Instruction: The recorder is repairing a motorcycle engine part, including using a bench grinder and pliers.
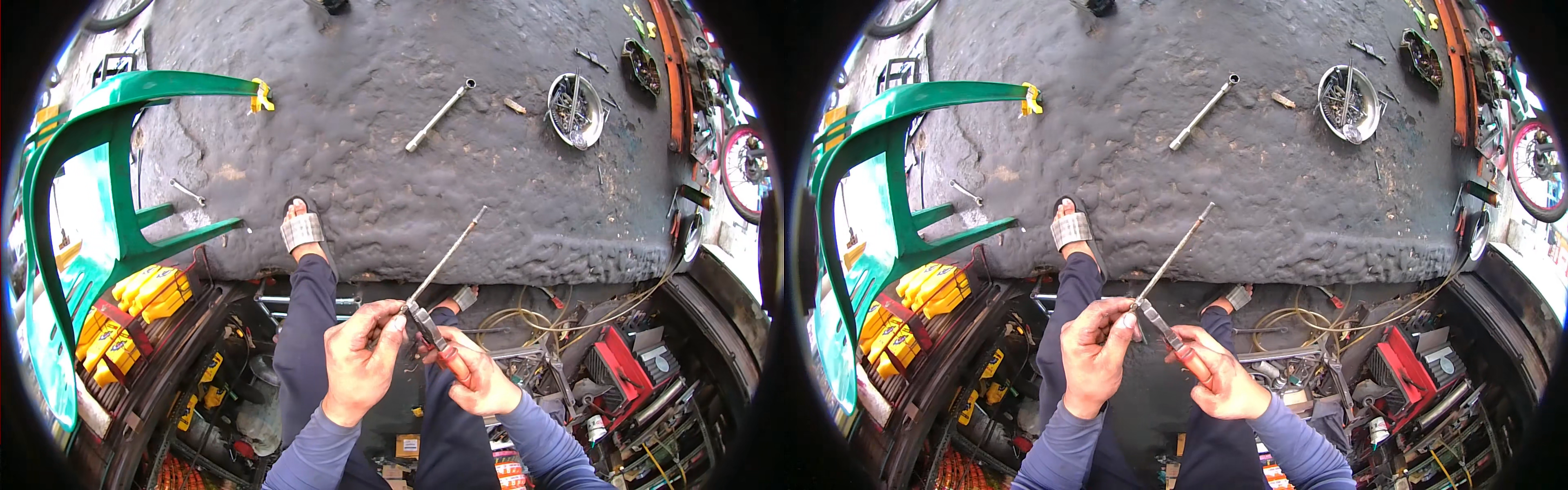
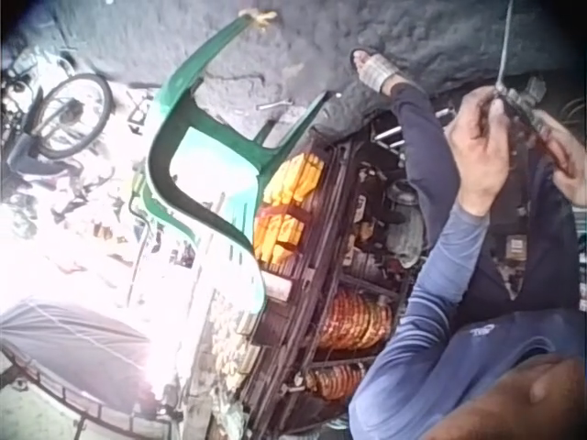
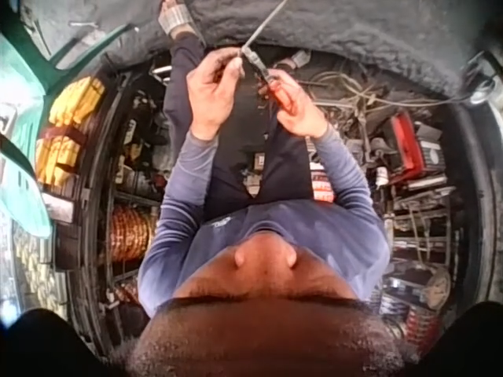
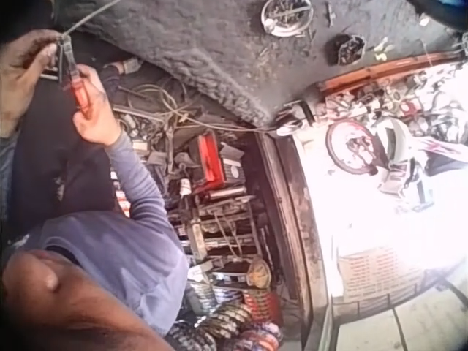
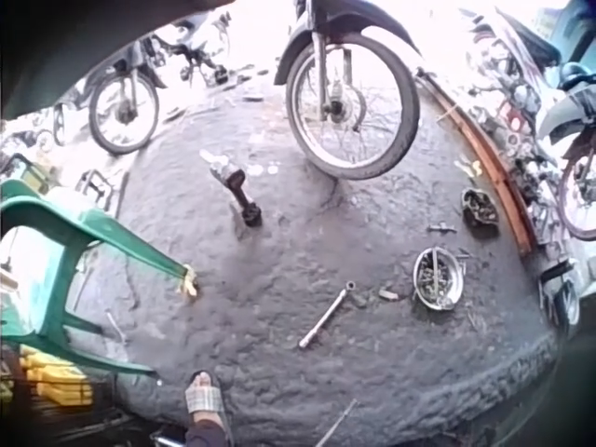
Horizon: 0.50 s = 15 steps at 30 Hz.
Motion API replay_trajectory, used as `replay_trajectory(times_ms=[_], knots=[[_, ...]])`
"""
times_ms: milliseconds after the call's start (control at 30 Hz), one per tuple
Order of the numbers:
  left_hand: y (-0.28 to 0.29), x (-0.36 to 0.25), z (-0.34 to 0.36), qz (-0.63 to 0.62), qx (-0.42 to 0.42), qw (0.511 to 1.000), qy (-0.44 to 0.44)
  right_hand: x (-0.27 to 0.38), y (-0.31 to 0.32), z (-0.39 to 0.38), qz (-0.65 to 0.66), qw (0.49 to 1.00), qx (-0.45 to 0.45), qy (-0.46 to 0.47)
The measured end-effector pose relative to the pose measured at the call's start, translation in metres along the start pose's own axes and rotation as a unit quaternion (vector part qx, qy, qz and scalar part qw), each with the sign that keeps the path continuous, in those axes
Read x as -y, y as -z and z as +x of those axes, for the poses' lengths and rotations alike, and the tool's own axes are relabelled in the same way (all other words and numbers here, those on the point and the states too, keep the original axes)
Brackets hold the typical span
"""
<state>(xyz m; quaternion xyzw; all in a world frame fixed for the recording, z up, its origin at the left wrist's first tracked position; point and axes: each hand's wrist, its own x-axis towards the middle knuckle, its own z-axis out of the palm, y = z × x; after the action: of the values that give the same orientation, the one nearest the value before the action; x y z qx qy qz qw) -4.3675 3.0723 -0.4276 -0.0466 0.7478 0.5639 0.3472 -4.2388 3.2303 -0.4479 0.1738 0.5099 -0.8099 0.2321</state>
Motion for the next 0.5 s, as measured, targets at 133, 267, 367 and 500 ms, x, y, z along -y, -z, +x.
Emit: replay_trajectory(times_ms=[133,267,367,500], knots=[[-0.002,0.003,-0.002,0.022,0.003,1.0,-0.018,0.001,-0.001,-0.008,-0.11,0.993,-0.029,0.0],[-0.002,0.002,-0.003,0.061,-0.004,0.997,-0.049,0.014,-0.004,-0.009,-0.176,0.983,-0.052,-0.006],[-0.004,0.003,-0.003,0.08,-0.003,0.995,-0.066,0.016,-0.002,-0.011,-0.184,0.981,-0.044,-0.037],[-0.005,0.0,-0.004,0.095,0.004,0.992,-0.084,0.019,-0.002,-0.013,-0.228,0.972,-0.064,-0.012]])
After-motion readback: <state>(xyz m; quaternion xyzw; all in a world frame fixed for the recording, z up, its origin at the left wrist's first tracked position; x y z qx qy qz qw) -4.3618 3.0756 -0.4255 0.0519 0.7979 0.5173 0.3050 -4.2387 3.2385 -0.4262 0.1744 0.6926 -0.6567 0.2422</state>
